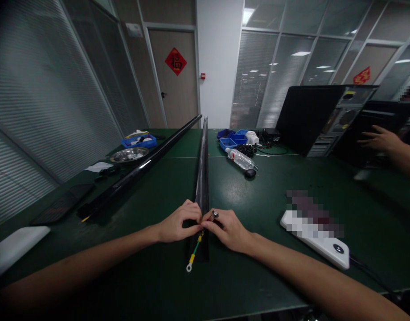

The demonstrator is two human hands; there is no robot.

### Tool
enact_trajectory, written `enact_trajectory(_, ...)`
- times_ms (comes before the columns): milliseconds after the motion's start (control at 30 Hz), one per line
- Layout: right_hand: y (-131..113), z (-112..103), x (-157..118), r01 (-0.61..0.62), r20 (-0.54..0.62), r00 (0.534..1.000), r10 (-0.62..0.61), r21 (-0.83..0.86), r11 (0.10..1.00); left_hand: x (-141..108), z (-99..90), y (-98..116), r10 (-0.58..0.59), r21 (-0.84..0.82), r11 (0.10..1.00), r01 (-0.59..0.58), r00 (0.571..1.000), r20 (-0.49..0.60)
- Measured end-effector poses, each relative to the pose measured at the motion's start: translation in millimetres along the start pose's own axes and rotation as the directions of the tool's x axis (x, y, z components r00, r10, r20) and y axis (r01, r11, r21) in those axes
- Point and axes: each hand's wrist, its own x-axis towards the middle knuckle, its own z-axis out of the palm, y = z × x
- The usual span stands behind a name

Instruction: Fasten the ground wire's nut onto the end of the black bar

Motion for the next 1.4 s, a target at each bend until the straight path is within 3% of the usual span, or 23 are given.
enact_trajectory(367, 1.5, -5.0, 5.9, 0.027, 0.022, 0.999, -0.027, 0.015, 1.0, 0.9, 1.4, 1.2, 0.011, 0.001, 1.0, -0.011, 1.0, -0.027)
enact_trajectory(767, -8.7, -2.1, 1.4, 0.06, 0.046, 0.997, -0.059, -0.029, 0.998, -0.1, -0.2, -2.6, -0.002, -0.028, 1.0, 0.003, 0.999, 0.033)
enact_trajectory(1067, -2.7, -5.7, 7.5, 0.03, 0.03, 0.999, -0.031, 0.03, 0.999, -1.2, 2.1, -0.8, 0.017, 0.009, 1.0, -0.016, 0.999, -0.045)
enact_trajectory(1400, -7.2, -0.2, 1.1, 0.04, 0.059, 0.998, -0.039, -0.013, 0.999, -1.2, 1.4, -4.3, 0.007, -0.006, 1.0, -0.007, 1.0, 0.006)
